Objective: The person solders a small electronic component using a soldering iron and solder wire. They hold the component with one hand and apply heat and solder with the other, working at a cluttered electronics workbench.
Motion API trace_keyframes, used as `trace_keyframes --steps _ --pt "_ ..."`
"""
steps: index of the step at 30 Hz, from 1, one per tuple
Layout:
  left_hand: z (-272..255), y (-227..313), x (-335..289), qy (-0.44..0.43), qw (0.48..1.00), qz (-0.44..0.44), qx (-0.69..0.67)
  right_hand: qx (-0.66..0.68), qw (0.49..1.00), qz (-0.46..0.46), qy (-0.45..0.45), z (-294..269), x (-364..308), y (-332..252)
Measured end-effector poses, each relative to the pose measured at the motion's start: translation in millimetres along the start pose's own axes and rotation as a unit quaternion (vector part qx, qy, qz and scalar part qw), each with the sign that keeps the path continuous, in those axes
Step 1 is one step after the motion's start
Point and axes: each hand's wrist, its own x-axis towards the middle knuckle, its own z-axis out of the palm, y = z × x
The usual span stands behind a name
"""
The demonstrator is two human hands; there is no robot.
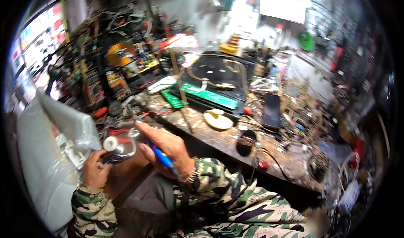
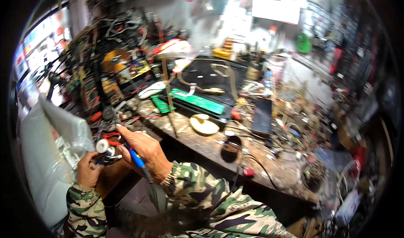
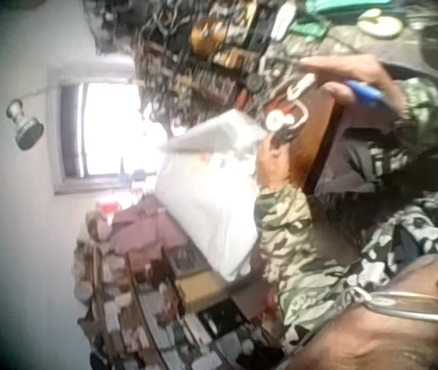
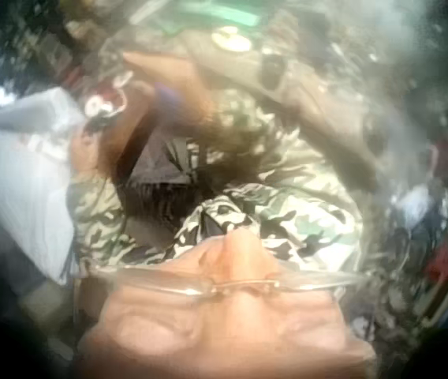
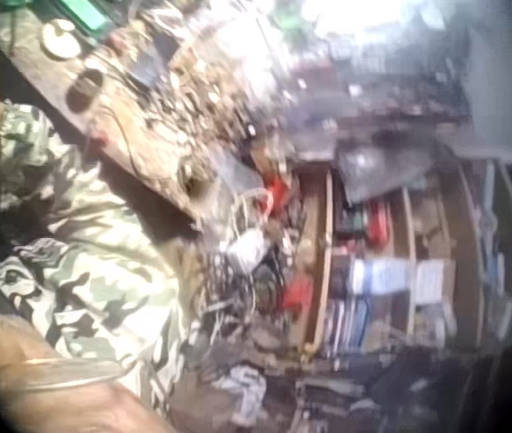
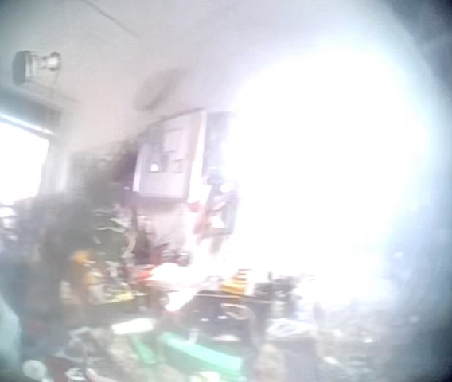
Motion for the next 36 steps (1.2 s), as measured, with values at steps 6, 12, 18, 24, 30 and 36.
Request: trace_keyframes --steps 6,12,18,24,30,36 --pt "-0.9 -30.0 -5.7 0.022 0.999 0.026 -0.023 -0.212 0.977 0.015 0.028 -192.6 11.7 -110.5" --pt "10.0 -47.4 6.5 0.024 0.998 0.054 -0.011 -0.376 0.885 0.128 0.242 -384.2 11.9 -183.8" --pt "11.3 -40.6 1.9 0.064 0.995 0.075 0.007 -0.511 0.783 0.207 0.289 -514.2 -30.6 -141.1" --pt "10.8 -61.8 0.3 0.05 0.997 0.055 0.012 -0.6 0.694 0.231 0.324 -572.6 -45.3 -85.2" --pt "13.3 -55.2 1.1 0.044 0.999 0.028 0.013 -0.744 0.547 0.248 0.292 -621.0 -41.2 -49.4" --pt "-5.8 -45.7 -22.6 0.07 0.996 0.033 0.039 -0.744 0.515 0.29 0.312 -652.3 -30.1 39.9"
